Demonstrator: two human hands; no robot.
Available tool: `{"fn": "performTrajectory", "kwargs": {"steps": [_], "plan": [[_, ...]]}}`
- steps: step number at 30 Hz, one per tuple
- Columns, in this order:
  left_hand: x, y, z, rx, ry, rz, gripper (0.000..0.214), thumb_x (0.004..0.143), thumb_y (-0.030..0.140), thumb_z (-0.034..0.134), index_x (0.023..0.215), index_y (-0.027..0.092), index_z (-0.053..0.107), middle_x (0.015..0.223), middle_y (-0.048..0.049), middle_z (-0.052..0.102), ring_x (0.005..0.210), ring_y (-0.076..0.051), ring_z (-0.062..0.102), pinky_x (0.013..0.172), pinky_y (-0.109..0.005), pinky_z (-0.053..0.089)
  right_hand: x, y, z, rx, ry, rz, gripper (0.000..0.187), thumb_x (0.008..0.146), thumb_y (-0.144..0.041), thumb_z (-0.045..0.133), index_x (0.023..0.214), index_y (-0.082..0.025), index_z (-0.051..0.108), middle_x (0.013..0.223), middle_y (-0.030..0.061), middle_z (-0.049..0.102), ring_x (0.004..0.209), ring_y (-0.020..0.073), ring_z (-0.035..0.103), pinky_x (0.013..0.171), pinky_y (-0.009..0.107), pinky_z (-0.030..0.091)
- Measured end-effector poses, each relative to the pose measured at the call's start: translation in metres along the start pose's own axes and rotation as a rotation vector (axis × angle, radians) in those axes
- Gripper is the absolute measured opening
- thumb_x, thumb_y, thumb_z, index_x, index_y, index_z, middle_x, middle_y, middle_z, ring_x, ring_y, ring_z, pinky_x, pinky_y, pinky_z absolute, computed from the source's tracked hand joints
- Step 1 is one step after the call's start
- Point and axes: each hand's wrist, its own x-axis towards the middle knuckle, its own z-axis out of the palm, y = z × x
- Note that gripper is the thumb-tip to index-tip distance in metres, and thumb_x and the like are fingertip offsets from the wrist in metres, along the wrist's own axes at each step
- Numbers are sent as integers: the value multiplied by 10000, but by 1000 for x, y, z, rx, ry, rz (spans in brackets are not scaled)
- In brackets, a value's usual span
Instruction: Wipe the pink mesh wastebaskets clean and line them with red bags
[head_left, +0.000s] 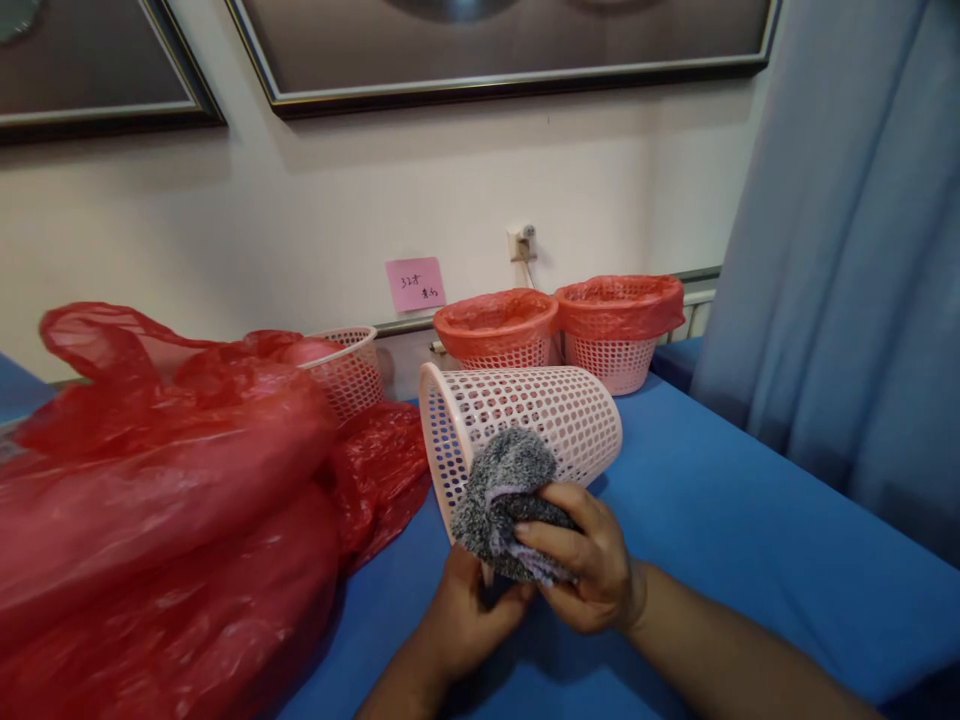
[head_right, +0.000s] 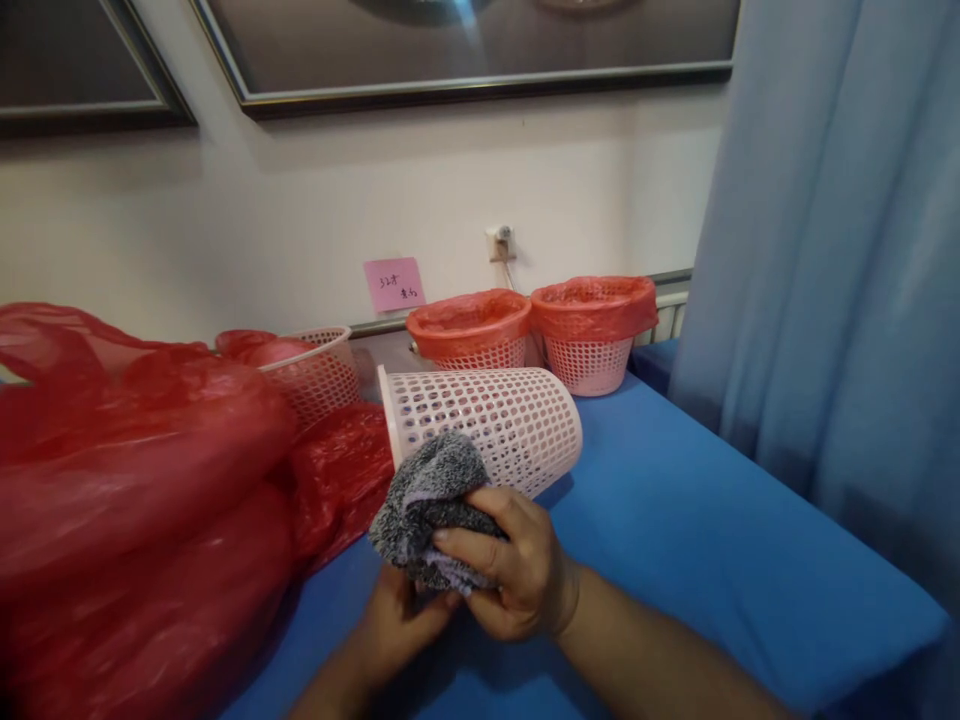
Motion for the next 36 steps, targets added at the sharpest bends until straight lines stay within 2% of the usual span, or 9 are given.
{"fn": "performTrajectory", "kwargs": {"steps": [7,13,15,18,21,25,28,31,36], "plan": [[9,0,-5,-115,119,11,327,984,362,652,1257,198,726,1182,-111,774,1082,-274,743,989,-415,604,-7,34,-7,-212,124,225,592,762,-87,588,1318,-275,663,1357,109,627,1217,278,657,1012,455,580],[8,2,-4,64,-5,170,419,1006,236,581,1419,220,649,1345,-131,724,1206,-282,711,1041,-420,585,-17,116,-41,-147,717,1135,548,700,-263,653,1235,-159,710,1086,109,747,977,295,720,947,512,579],[9,1,-2,126,-56,208,458,997,220,576,1453,229,617,1381,-125,706,1247,-285,690,1073,-433,569,-19,128,-41,-43,790,1282,624,676,-291,666,1281,-138,684,1056,103,758,899,278,724,889,492,592],[12,1,2,189,-103,202,484,994,220,565,1477,236,586,1420,-120,681,1285,-287,663,1119,-459,536,-19,115,-28,-85,660,1156,584,700,-306,686,1267,-166,696,1123,101,750,1014,286,714,989,509,558],[13,-1,4,214,-142,169,476,989,232,553,1464,230,590,1431,-131,665,1296,-295,649,1138,-485,517,-15,71,-10,-123,384,755,472,782,-231,660,1251,-220,707,1271,103,697,1229,286,655,1112,498,499],[11,-7,7,229,-183,154,396,935,237,581,1315,223,690,1253,-127,742,1148,-305,702,1049,-489,571,-10,10,1,-37,84,255,642,780,-103,613,1400,-272,613,1462,103,560,1307,264,615,1057,410,559],[12,-9,6,227,-199,140,388,922,223,564,1286,229,696,1229,-114,748,1108,-297,710,1020,-482,586,-11,10,0,-67,47,168,676,767,-85,592,1417,-275,599,1465,103,543,1290,258,621,1039,397,572],[16,-4,5,240,-201,111,476,934,202,538,1403,227,618,1374,-120,685,1258,-302,654,1128,-497,523,-15,53,-8,-233,196,444,564,785,-119,578,1323,-263,669,1412,108,594,1312,276,609,1113,456,514],[18,2,5,272,-276,86,504,905,187,581,1404,241,628,1366,-106,688,1248,-297,655,1143,-480,516,-34,134,-30,-192,531,1253,578,672,-266,641,1239,-171,711,1084,101,743,1010,293,716,974,476,568]]}}
